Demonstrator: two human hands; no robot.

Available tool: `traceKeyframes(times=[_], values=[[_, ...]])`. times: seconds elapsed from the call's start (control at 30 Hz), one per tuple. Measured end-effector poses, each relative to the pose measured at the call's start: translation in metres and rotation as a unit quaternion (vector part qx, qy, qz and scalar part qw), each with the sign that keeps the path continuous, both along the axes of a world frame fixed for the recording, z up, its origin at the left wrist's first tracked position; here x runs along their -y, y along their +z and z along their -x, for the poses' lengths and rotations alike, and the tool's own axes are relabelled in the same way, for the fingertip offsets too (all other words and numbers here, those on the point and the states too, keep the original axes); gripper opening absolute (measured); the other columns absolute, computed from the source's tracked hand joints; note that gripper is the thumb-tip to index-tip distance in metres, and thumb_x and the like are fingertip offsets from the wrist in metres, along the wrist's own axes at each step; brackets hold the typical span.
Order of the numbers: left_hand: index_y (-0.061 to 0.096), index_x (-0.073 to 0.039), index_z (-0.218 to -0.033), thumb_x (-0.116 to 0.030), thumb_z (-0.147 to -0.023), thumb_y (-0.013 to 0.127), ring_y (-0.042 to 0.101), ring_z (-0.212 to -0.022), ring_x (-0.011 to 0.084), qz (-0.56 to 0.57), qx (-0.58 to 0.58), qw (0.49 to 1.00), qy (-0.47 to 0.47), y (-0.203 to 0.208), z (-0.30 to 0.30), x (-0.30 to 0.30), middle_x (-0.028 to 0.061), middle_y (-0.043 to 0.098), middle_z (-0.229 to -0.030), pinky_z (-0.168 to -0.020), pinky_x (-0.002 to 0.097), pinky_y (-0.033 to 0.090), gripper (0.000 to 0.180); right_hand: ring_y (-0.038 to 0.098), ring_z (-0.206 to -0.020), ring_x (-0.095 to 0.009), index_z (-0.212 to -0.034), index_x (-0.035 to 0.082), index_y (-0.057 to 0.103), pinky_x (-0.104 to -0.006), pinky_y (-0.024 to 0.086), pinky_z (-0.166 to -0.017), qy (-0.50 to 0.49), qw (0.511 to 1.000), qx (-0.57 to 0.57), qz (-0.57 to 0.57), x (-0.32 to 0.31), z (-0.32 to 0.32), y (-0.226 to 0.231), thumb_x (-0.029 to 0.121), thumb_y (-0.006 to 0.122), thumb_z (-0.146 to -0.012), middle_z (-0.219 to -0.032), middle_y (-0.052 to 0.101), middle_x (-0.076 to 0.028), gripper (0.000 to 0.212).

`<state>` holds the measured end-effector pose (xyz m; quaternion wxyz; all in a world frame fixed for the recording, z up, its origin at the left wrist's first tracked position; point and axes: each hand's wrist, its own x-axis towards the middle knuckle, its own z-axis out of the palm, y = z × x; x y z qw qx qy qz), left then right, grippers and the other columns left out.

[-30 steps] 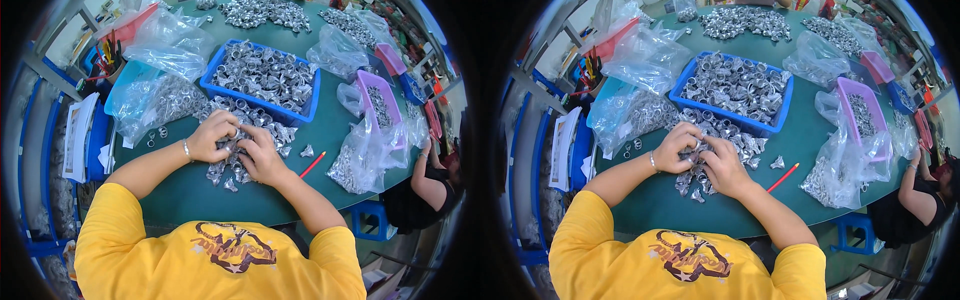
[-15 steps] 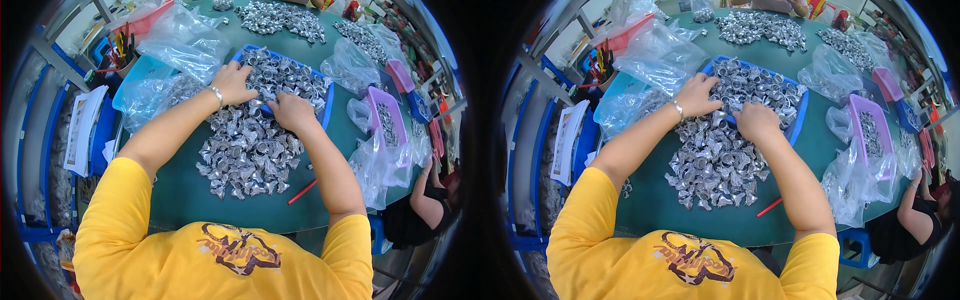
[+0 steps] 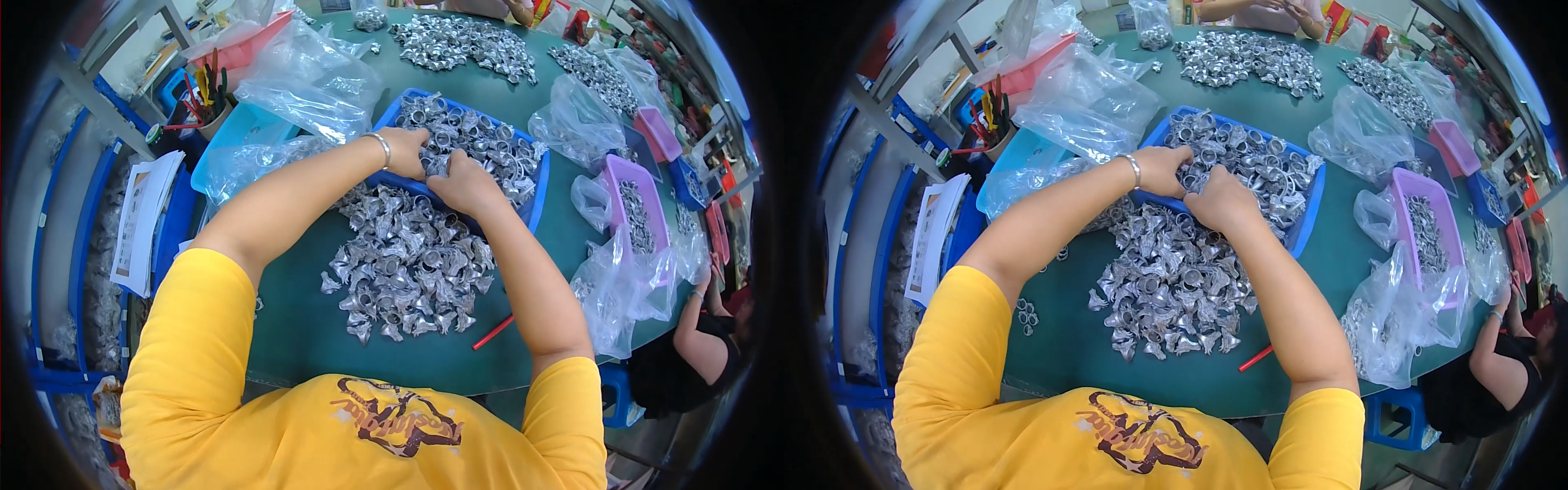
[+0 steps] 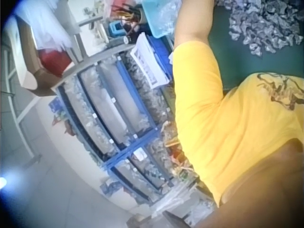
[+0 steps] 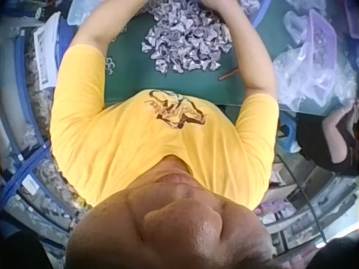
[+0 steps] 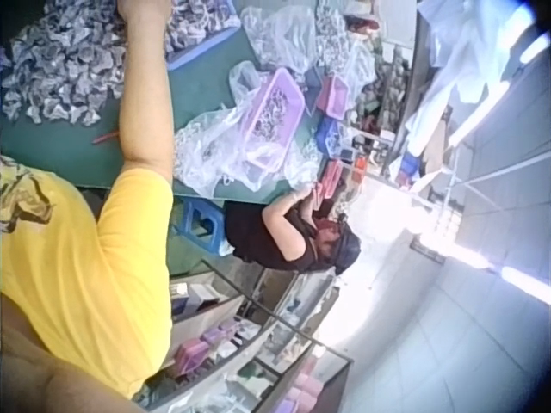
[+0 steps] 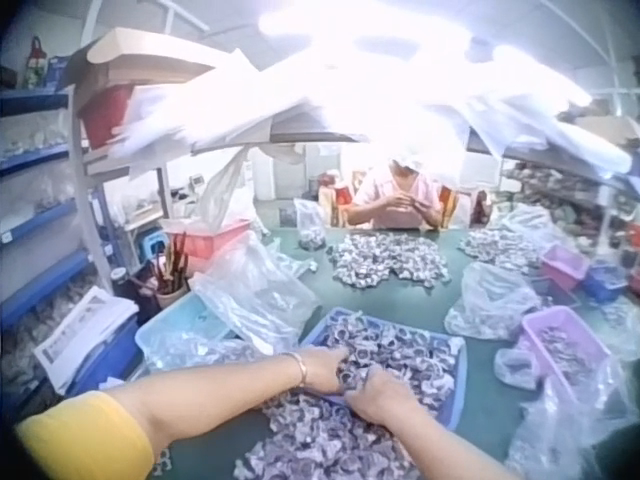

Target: The person picks up metal rings and small metal components from a table, placing some into a blue tray and others into a plastic bag.

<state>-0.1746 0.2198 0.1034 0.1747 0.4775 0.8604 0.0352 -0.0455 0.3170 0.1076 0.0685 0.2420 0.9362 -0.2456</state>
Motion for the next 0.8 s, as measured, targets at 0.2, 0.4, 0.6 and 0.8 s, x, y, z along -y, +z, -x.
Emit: traceKeyframes(times=[0.2, 0.4, 0.6, 0.8], values=[[0.053, -0.011, -0.109, -0.011, -0.061, 0.073, 0.058, -0.087, 0.0279, -0.16, 0.079, 0.981, -0.078, -0.011, 0.013, 0.018, 0.0108, 0.061, -0.095, -0.077, 0.036, 0.046, 0.052, 0.057, -0.107, -0.035, -0.114, -0.002, 0.052, -0.0396, 0.045, -0.091, -0.012, 0.998, -0.053, 0.034, 0.004, 0.002, -0.014, 0.03, 0.065, -0.071, -0.113, 0.059, -0.023, 0.055], [0.052, -0.006, -0.095, 0.003, -0.062, 0.056, 0.055, -0.083, 0.0255, -0.305, 0.058, 0.943, -0.12, -0.027, 0.005, 0.028, 0.0091, 0.057, -0.086, -0.077, 0.0339, 0.045, 0.034, 0.058, -0.095, -0.035, -0.097, 0.003, 0.06, -0.0385, 0.045, -0.085, 0.071, 0.947, -0.276, 0.147, 0.004, 0.004, -0.04, 0.012, 0.064, -0.064, -0.095, 0.06, -0.021, 0.034], [0.05, -0.004, -0.089, 0.005, -0.065, 0.052, 0.052, -0.073, 0.0176, -0.435, 0.183, 0.881, 0.021, -0.038, -0.013, 0.047, 0.0081, 0.053, -0.079, -0.068, 0.0283, 0.044, 0.026, 0.057, -0.088, -0.02, -0.081, 0.002, 0.058, -0.0309, 0.044, -0.081, 0.065, 0.907, -0.375, 0.182, 0.01, -0.018, -0.039, -0.002, 0.066, -0.063, -0.091, 0.061, -0.007, 0.019], [0.049, -0.004, -0.076, 0.003, -0.061, 0.051, 0.051, -0.076, 0.0296, -0.471, 0.139, 0.858, -0.151, -0.05, -0.071, 0.084, 0.0101, 0.051, -0.078, -0.072, 0.0349, 0.044, 0.017, 0.053, -0.088, -0.029, -0.077, 0.007, 0.058, -0.0377, 0.04, -0.08, 0.285, 0.846, -0.429, 0.137, 0.029, -0.069, -0.048, -0.006, 0.064, -0.063, -0.085, 0.056, -0.008, 0.019]])
